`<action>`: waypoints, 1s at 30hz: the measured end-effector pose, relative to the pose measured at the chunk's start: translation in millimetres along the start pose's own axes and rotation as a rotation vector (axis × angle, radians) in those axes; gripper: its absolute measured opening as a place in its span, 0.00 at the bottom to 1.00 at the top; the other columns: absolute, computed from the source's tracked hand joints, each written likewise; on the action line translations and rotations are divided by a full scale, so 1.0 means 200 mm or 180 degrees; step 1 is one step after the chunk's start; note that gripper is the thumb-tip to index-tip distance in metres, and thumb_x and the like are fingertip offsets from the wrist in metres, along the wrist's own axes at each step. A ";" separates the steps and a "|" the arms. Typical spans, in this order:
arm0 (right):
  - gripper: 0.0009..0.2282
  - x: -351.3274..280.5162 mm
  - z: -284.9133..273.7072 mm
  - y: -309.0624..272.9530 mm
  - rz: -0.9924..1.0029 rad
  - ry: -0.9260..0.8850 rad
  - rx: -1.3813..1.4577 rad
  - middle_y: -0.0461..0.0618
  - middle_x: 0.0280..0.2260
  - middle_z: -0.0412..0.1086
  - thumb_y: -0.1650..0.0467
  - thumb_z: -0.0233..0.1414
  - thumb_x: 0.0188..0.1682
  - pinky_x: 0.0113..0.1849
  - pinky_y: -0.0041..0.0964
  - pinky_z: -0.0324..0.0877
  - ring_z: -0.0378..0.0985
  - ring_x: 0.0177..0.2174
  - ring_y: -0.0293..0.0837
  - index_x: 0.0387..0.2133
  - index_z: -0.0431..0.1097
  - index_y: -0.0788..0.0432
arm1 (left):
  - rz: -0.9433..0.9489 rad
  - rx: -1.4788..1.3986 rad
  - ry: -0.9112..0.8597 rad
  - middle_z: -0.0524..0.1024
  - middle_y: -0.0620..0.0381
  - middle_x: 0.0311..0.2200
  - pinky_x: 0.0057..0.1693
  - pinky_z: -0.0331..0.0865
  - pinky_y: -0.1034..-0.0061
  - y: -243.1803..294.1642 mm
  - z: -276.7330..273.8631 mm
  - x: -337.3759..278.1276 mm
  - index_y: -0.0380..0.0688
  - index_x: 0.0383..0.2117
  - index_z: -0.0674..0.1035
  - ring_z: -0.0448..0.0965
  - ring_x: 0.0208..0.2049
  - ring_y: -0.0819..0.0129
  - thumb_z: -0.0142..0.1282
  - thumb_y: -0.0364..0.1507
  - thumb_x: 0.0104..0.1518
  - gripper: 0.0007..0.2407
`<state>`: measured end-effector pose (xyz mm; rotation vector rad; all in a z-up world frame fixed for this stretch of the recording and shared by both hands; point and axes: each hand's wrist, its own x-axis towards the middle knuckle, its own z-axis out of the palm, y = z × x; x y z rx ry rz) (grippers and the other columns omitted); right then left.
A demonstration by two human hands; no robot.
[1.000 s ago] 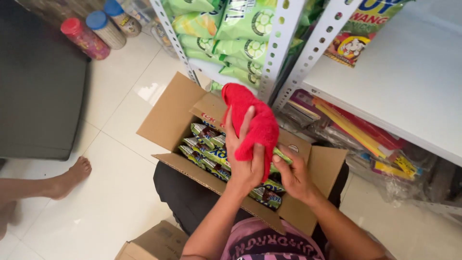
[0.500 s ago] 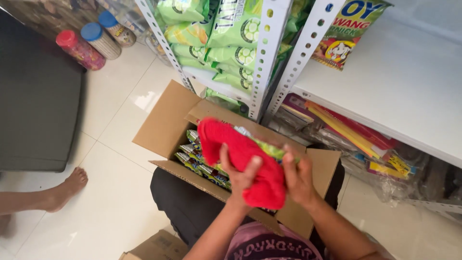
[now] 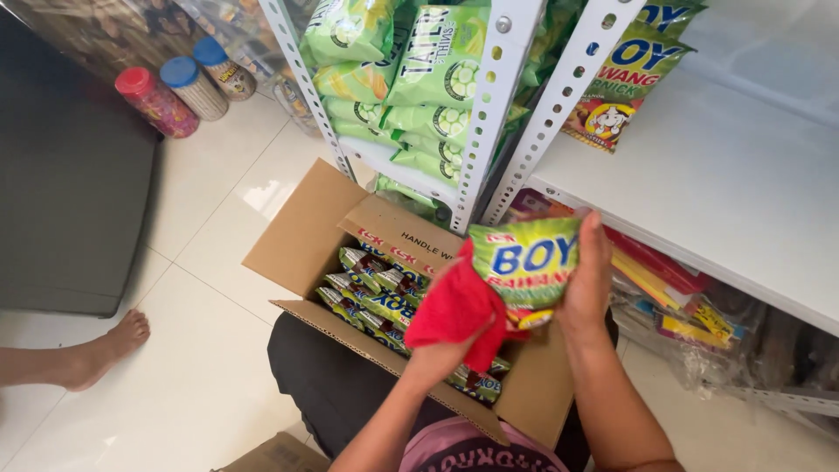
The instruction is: Wiping down snack bags with a red cloth and arranging them neatly on metal shelving units.
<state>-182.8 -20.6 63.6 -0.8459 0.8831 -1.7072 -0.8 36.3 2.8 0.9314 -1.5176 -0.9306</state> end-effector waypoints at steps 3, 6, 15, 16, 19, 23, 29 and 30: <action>0.17 -0.02 0.06 0.04 -0.0167 -0.0283 -0.0330 0.51 0.42 0.75 0.58 0.52 0.54 0.44 0.36 0.77 0.80 0.42 0.43 0.44 0.62 0.57 | -0.0761 0.0280 0.0323 0.76 0.42 0.54 0.61 0.68 0.64 -0.16 -0.02 -0.01 0.36 0.57 0.71 0.77 0.56 0.50 0.66 0.29 0.55 0.24; 0.21 -0.05 -0.05 0.16 -0.0124 -0.0687 -0.0854 0.50 0.45 0.74 0.63 0.58 0.48 0.45 0.36 0.75 0.79 0.44 0.42 0.50 0.62 0.60 | -0.1016 0.0137 0.0517 0.82 0.48 0.48 0.57 0.73 0.67 -0.24 -0.06 -0.02 0.37 0.50 0.79 0.83 0.51 0.57 0.60 0.29 0.60 0.14; 0.20 -0.10 -0.18 0.27 0.0152 -0.0930 -0.1073 0.51 0.42 0.79 0.75 0.66 0.41 0.45 0.37 0.78 0.82 0.41 0.40 0.47 0.71 0.65 | -0.1463 -0.0571 0.1426 0.82 0.54 0.44 0.53 0.76 0.69 -0.25 -0.26 0.02 0.39 0.46 0.80 0.82 0.44 0.66 0.57 0.29 0.63 0.10; 0.20 -0.12 -0.18 0.30 0.0084 -0.1053 -0.1228 0.50 0.42 0.79 0.76 0.67 0.40 0.45 0.36 0.78 0.81 0.40 0.38 0.47 0.72 0.65 | -0.1288 -0.0545 0.0867 0.82 0.53 0.42 0.52 0.77 0.69 -0.23 -0.27 0.02 0.38 0.45 0.81 0.82 0.44 0.66 0.59 0.29 0.62 0.10; 0.20 -0.20 -0.13 0.32 0.0231 -0.1360 -0.1476 0.49 0.41 0.79 0.76 0.68 0.38 0.43 0.35 0.77 0.80 0.40 0.36 0.46 0.73 0.66 | -0.1263 -0.0458 0.0360 0.81 0.56 0.44 0.53 0.75 0.70 0.01 -0.21 0.12 0.41 0.47 0.77 0.80 0.46 0.69 0.66 0.28 0.52 0.16; 0.21 -0.23 -0.08 0.28 0.0113 -0.1470 -0.1535 0.48 0.41 0.79 0.75 0.68 0.39 0.44 0.35 0.77 0.80 0.40 0.35 0.47 0.73 0.65 | -0.1356 -0.0780 0.0670 0.81 0.56 0.43 0.52 0.77 0.70 -0.14 -0.20 0.10 0.42 0.46 0.79 0.82 0.46 0.69 0.65 0.29 0.54 0.14; 0.27 -0.29 -0.11 0.29 0.0550 -0.1710 -0.0953 0.49 0.44 0.76 0.74 0.68 0.37 0.46 0.37 0.75 0.79 0.42 0.38 0.51 0.67 0.65 | -0.0826 -0.0747 0.1003 0.79 0.54 0.41 0.54 0.75 0.70 -0.22 -0.16 0.04 0.40 0.43 0.79 0.80 0.45 0.65 0.63 0.27 0.58 0.10; 0.26 -0.29 -0.12 0.29 0.0657 -0.1734 -0.0960 0.50 0.44 0.77 0.75 0.68 0.38 0.46 0.38 0.76 0.80 0.42 0.38 0.50 0.68 0.66 | -0.0761 -0.0489 0.1059 0.80 0.54 0.42 0.54 0.73 0.71 -0.22 -0.17 0.04 0.40 0.44 0.79 0.80 0.46 0.64 0.61 0.25 0.59 0.09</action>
